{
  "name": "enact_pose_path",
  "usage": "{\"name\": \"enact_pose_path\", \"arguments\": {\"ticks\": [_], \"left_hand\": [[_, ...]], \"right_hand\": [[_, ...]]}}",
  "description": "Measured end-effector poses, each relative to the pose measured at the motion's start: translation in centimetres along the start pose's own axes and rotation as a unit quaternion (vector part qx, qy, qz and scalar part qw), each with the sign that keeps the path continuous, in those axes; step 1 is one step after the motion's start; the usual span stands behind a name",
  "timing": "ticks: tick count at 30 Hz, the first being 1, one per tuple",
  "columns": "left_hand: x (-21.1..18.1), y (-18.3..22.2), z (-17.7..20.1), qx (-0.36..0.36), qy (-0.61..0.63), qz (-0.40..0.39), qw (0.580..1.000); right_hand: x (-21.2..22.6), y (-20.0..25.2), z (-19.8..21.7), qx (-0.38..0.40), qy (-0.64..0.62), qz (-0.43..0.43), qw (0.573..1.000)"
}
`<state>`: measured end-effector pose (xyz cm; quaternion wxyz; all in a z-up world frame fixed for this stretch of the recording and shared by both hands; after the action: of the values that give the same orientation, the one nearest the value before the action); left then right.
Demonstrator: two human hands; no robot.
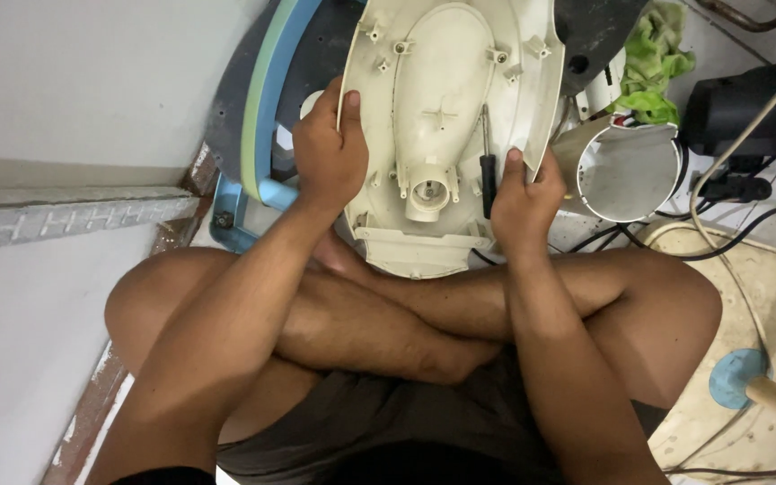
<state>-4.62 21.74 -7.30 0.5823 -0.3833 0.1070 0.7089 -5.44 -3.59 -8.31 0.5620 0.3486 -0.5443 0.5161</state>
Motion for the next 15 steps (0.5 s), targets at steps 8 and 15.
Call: {"name": "enact_pose_path", "arguments": {"ticks": [8,15], "left_hand": [[1.2,0.2,-1.0,0.003,-0.027,0.024,0.999],[0.7,0.0,-0.9,0.021,-0.031,0.043,0.998]], "right_hand": [[-1.1,-0.4,0.0,0.027,-0.004,-0.019,0.999],[-2.6,-0.8,0.2,0.039,0.000,-0.059,0.998]]}}
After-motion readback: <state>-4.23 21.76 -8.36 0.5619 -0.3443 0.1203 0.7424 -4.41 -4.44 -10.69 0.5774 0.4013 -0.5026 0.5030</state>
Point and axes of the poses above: each hand's wrist, its own y-axis away from the middle knuckle, its own z-axis out of the back of the hand, x = y × z, the point moved 1 cm from there along -y, towards the middle knuckle, and after that the axes turned 14 degrees about -y, right-handed, at the moved point
